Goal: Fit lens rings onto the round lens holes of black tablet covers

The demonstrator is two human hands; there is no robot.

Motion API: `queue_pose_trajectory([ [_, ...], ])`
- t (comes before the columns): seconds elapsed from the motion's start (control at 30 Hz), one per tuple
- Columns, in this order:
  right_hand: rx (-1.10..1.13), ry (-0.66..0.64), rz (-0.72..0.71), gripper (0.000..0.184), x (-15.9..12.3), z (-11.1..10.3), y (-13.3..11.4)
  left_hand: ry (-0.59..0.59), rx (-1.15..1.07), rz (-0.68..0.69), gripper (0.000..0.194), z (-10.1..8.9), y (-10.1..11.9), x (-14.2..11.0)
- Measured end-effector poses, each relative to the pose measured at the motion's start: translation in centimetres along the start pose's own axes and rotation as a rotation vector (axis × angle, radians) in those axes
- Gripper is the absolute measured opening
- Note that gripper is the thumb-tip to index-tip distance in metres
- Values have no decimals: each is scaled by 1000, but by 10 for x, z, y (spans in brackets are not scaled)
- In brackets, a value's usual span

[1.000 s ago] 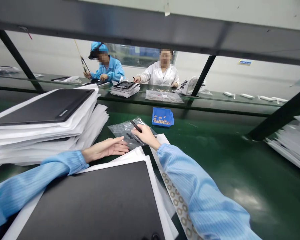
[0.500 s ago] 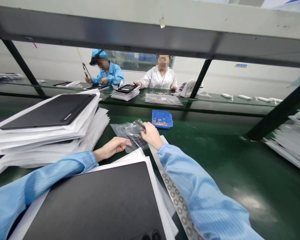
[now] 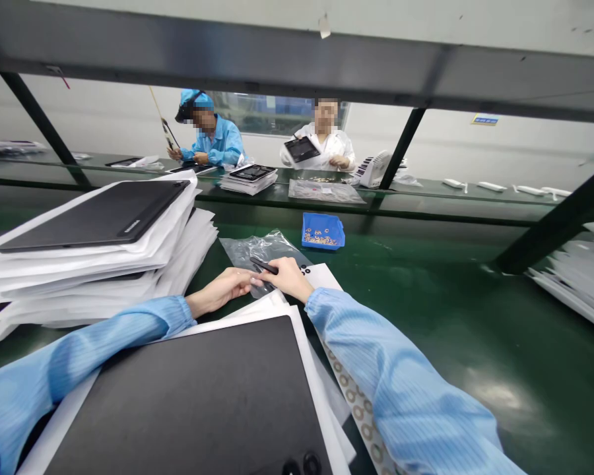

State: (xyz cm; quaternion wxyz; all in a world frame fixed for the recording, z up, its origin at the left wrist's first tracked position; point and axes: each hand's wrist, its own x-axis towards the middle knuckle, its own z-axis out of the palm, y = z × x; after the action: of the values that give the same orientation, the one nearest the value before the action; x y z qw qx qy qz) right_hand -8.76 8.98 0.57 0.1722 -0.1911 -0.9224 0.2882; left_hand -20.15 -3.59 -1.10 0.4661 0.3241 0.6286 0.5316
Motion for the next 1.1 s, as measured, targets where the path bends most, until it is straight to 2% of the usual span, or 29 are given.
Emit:
queue_pose_trajectory([
  [0.47,-32,21,5,26,-4,5,-6,-30,3,30,23,-5,-13,11],
  [0.8,92,36,61,22,-1,10,0,-37,136,-23,23,-2,-5,5],
  [0.93,221,-12,131,21,3,0,0,-34,251,-82,22,-3,4,-2],
  [1.1,386,-157,235,21,-5,-33,-13,-42,511,-202,25,-15,23,-13],
])
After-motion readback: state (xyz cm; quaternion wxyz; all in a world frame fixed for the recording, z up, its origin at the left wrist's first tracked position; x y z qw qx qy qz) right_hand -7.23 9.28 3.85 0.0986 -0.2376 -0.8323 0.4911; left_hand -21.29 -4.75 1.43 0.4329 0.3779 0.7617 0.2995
